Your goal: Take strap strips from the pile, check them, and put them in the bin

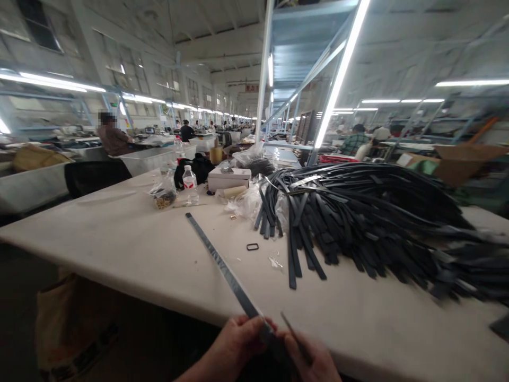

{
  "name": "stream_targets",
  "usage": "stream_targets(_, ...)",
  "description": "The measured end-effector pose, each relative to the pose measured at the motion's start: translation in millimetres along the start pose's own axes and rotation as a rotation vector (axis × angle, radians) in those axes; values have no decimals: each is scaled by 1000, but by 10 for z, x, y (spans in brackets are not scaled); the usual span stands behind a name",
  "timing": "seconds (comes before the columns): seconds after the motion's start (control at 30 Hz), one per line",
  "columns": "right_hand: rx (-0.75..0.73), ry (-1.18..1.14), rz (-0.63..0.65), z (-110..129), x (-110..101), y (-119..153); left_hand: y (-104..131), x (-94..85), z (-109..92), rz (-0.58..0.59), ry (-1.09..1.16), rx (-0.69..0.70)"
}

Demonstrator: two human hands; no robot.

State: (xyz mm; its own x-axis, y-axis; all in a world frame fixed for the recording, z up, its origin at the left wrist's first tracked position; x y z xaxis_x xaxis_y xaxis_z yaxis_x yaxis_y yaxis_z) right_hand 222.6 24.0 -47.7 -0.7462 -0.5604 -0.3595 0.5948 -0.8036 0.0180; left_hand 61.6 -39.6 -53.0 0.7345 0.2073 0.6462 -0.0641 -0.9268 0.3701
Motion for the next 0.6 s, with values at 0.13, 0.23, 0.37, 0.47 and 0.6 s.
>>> stream_targets(0.13, -137, 6, -325, 137, -422, 121, 113, 60, -309, -53, 115, -11)
stream_targets(0.23, -451, 106, -242, 353, -464, 209, 87, 122, -279, -31, 192, -108)
stream_targets(0.37, -693, 128, -47, 571, -279, 225, 72, 283, -63, 88, 236, -209)
stream_targets(0.47, -740, 117, 34, 637, -200, 194, 79, 370, 65, 197, 276, -273)
stream_targets(0.6, -736, -37, -6, 637, -280, 281, -56, 294, -113, 153, 359, -277)
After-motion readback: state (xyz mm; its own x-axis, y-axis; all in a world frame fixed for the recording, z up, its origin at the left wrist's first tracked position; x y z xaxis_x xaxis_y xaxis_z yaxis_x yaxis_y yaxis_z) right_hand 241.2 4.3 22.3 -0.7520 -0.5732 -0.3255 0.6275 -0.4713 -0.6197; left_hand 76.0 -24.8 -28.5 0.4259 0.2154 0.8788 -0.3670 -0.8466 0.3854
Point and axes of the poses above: each hand's wrist, its own y-axis away from the middle knuckle, its own x-axis out of the palm, z = x × y, the point moved 2 cm from there along -y, towards the middle knuckle, and after that the axes turned 6 degrees about -x, right-handed, at the moved point
